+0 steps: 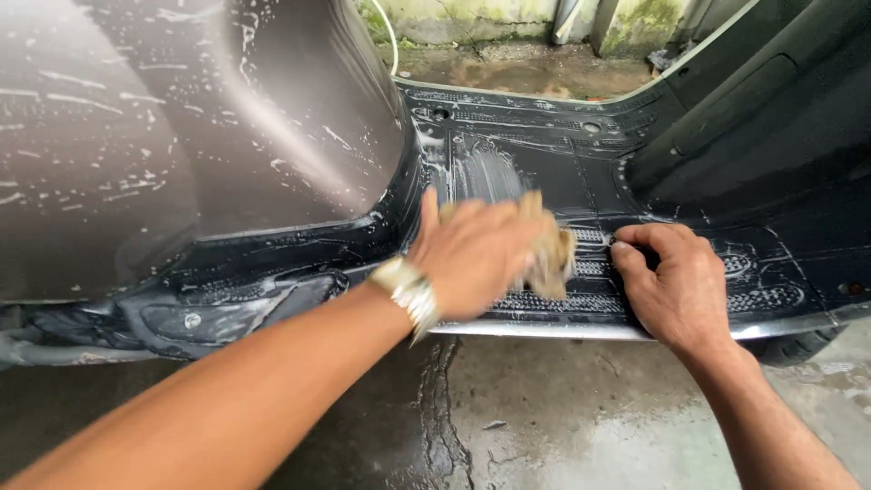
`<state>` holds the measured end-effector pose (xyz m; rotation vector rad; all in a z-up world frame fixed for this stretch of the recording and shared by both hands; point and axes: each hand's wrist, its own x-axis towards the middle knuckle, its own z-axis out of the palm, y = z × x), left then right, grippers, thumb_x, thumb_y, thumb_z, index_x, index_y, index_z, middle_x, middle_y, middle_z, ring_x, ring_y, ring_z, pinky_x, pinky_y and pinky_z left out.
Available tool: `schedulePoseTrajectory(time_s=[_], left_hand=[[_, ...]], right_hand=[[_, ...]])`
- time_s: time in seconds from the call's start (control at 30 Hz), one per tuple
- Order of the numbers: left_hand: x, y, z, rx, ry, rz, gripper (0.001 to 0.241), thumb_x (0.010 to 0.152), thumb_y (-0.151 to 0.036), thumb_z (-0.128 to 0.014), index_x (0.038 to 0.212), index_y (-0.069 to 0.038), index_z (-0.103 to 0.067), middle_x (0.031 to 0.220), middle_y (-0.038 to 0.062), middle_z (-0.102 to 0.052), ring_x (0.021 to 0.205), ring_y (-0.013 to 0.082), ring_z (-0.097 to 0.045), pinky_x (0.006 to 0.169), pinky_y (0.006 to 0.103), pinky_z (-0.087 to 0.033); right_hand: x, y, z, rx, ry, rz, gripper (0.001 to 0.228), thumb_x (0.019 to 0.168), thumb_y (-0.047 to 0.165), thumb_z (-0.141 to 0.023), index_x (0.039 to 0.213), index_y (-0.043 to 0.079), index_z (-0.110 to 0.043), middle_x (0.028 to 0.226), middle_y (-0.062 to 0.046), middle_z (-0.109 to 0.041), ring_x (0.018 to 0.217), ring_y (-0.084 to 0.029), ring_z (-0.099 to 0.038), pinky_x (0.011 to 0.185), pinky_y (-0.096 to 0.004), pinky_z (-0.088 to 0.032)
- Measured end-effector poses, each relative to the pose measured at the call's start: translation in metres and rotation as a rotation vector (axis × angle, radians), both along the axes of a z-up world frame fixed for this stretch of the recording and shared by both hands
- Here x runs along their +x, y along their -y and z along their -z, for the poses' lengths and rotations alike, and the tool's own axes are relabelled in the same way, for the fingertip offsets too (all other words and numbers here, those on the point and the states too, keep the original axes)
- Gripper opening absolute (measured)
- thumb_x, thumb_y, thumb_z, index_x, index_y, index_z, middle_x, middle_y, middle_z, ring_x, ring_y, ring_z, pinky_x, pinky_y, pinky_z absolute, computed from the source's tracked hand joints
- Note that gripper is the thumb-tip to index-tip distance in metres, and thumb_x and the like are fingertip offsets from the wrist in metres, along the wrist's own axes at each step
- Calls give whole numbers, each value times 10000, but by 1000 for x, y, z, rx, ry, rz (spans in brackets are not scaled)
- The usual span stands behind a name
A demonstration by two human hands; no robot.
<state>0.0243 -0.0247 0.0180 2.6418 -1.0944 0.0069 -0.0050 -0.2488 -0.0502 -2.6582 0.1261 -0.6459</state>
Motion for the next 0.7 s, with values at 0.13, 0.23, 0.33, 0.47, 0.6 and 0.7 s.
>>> schedulePoseTrajectory(time_s=[0.13,0.23,0.33,0.47,0.6,0.7], left_hand=[[31,35,-7,-46,-281,-343,462,814,-69,-380,1190,-315,-484,1275,47,-419,1211,330,-322,1016,686,-79],[24,35,9,-62,-236,-317,327,796,-195,-443,1115,-257,-478,1227,73,-445,1153,314,-376,983,702,-93],[6,20,1,-144,-113,-45,633,757,-312,-280,1383,-221,-249,1415,-53,-355,1089,280,-483,816,410,-298],[-3,6,-8,-438,-551,-108,817,699,-216,-357,1433,-182,1,1065,111,-396,1055,276,-405,958,377,-241],[6,-1,4,-713,-462,-348,702,733,-302,-362,1390,-86,-240,761,68,-562,809,236,-565,808,365,-411],[6,-12,13,-618,-368,-219,636,826,-336,-342,1342,20,-234,1330,299,-311,1250,439,-302,1039,531,-218]], right_hand=[[-5,-11,-27,87,-128,57,292,822,246,-513,1059,142,-646,1090,-77,-627,1015,-271,-555,896,-377,-364],[-22,-31,-68,385,-412,67,724,706,81,-577,1371,143,-297,1256,-93,-512,1138,-186,-492,961,-331,-345],[-30,-46,-94,421,-666,-11,894,646,101,-641,1406,309,-217,1471,136,-281,1274,-136,-369,989,-361,-357],[-21,-69,-74,4,-536,-390,499,737,386,-611,1173,214,-440,1148,-28,-465,1028,-226,-487,872,-362,-360],[-5,-96,-44,-419,-270,-152,466,832,530,-411,1143,184,-437,1027,-176,-508,764,-483,-562,641,-563,-463],[35,-90,-35,-489,-286,68,400,843,479,-405,1182,292,-503,1026,-88,-564,908,-376,-603,719,-482,-516]])
